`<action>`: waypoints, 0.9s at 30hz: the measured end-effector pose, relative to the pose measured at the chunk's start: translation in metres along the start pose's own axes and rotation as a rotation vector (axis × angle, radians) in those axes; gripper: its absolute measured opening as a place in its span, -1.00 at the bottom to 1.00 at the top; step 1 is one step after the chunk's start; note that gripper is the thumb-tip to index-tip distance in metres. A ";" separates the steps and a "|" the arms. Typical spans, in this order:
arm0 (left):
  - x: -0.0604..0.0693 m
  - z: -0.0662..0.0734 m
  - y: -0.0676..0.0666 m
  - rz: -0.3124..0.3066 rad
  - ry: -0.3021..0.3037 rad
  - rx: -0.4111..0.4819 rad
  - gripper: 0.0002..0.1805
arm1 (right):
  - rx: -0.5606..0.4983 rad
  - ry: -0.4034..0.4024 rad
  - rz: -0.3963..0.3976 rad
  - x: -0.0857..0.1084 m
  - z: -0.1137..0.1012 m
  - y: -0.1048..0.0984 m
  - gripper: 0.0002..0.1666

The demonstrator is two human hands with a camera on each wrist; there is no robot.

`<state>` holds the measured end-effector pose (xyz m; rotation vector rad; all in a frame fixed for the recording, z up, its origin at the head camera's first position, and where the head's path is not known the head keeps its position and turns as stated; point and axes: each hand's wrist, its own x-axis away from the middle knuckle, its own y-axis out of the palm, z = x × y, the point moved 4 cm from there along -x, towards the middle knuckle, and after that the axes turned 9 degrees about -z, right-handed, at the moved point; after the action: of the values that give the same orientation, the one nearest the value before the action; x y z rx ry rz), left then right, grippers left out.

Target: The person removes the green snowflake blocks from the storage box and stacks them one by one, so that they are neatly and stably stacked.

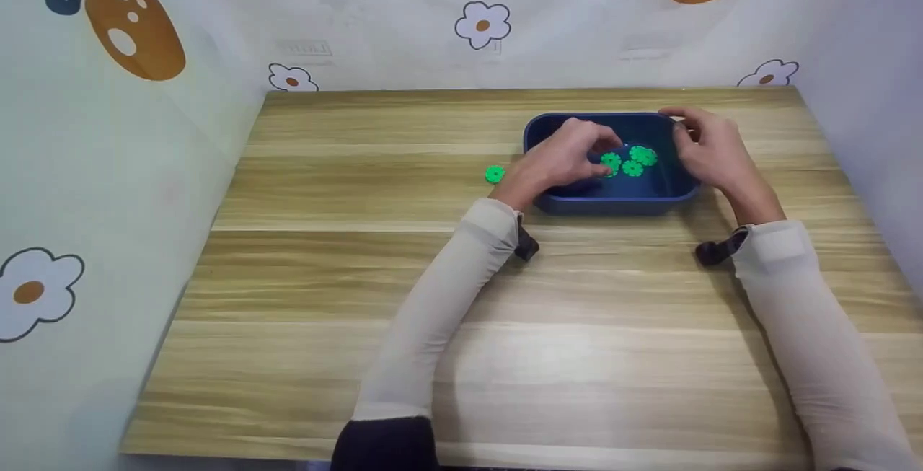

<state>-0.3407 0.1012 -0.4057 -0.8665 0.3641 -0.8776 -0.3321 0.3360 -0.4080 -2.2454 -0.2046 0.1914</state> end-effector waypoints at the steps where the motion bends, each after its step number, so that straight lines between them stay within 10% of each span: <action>1: -0.002 0.000 0.001 -0.009 -0.006 -0.015 -0.52 | -0.001 0.001 0.000 0.000 0.000 0.000 -0.50; 12: -0.018 -0.004 0.012 -0.056 -0.097 -0.114 -0.49 | -0.017 0.001 -0.012 0.000 0.001 0.000 -0.51; 27: -0.019 -0.006 0.014 -0.067 -0.054 -0.153 -0.66 | -0.026 -0.008 -0.002 0.001 -0.001 0.000 -0.51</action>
<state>-0.3480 0.1179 -0.4217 -1.0467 0.3608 -0.8944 -0.3310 0.3358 -0.4075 -2.2707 -0.2144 0.1974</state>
